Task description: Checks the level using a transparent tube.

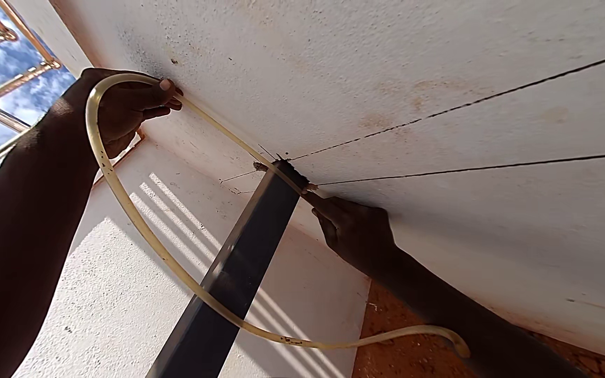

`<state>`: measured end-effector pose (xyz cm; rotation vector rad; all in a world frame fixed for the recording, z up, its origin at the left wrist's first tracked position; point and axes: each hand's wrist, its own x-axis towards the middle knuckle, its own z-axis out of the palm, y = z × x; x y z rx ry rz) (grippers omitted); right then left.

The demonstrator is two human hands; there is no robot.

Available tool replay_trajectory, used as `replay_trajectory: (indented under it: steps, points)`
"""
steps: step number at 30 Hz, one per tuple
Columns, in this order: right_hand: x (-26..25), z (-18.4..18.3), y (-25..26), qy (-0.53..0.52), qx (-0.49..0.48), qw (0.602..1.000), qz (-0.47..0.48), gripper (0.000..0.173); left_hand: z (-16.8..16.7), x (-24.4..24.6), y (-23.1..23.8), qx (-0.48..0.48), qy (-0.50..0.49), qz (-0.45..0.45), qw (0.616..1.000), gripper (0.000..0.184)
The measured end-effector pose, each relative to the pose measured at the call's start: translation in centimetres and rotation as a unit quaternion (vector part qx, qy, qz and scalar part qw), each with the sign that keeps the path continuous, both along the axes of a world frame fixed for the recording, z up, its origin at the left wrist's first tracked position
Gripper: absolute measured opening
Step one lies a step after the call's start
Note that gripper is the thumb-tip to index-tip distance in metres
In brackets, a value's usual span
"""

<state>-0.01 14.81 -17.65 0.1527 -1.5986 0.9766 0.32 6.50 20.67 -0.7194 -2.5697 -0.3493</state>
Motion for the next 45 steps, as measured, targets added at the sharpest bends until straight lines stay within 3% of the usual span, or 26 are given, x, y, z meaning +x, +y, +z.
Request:
replay_trajectory:
  steps: [45]
  points:
    - [0.22,-0.06,0.14,-0.019,0.005,1.000,0.010,0.042,-0.23,0.22,0.28,-0.004,0.008,0.013,1.000,0.007]
